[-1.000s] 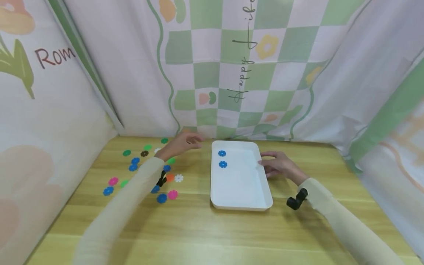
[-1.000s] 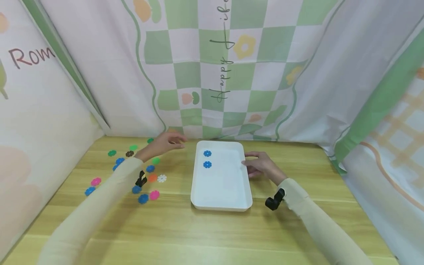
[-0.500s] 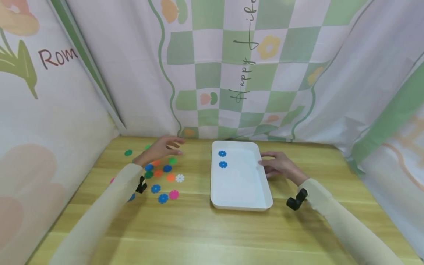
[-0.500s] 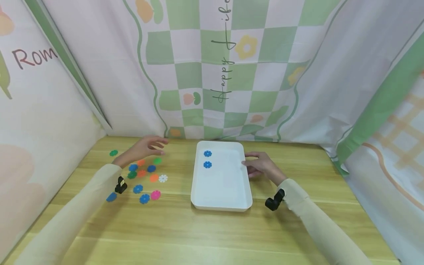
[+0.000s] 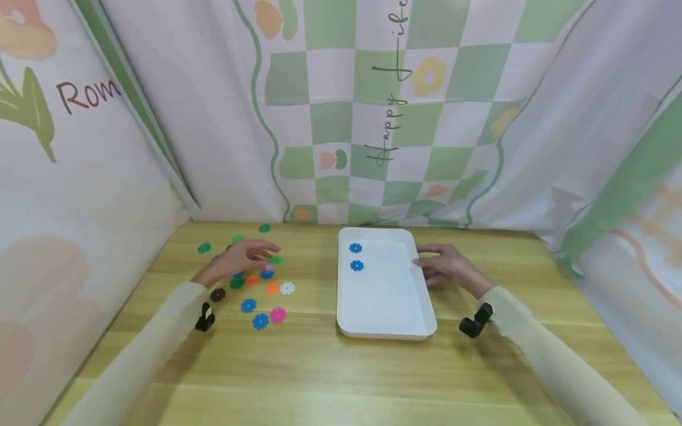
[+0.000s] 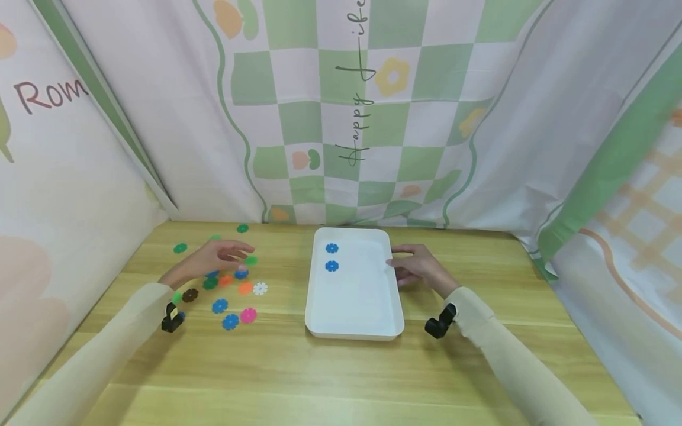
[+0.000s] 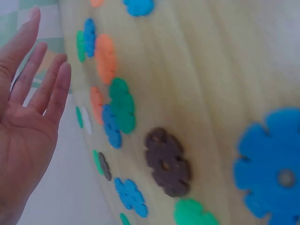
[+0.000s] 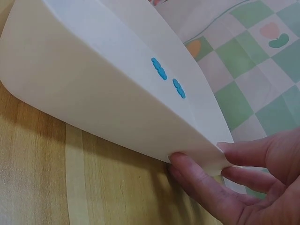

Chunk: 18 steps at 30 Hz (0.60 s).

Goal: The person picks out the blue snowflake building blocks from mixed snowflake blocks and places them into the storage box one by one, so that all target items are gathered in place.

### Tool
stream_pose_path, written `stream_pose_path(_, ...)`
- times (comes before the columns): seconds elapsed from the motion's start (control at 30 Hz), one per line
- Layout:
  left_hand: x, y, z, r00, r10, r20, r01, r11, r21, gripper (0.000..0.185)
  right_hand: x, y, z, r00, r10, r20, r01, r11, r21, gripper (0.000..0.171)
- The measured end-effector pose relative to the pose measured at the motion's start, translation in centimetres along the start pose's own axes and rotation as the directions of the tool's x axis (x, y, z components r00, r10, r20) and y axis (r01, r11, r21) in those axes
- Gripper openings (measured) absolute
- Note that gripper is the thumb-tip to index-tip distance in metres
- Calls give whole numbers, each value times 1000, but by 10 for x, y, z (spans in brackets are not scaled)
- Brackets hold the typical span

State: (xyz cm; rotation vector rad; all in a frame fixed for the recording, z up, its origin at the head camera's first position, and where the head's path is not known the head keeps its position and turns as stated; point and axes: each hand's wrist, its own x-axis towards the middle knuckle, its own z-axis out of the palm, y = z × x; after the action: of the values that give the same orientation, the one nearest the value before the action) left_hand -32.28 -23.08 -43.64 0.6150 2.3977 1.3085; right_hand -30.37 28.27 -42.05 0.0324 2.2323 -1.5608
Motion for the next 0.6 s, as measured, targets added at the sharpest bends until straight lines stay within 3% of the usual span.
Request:
stream_pose_path(0.27,-9,-13,2,1000,9,24,-9,1000,5,54,-2,-2,1,1000,-5,-1,5,1000,-14,70)
stream_pose_path(0.6,-12,-29,4,1000,22,-18,-19,993,116,48,-5,-5,3,1000,-13,9,13,999,-32,68)
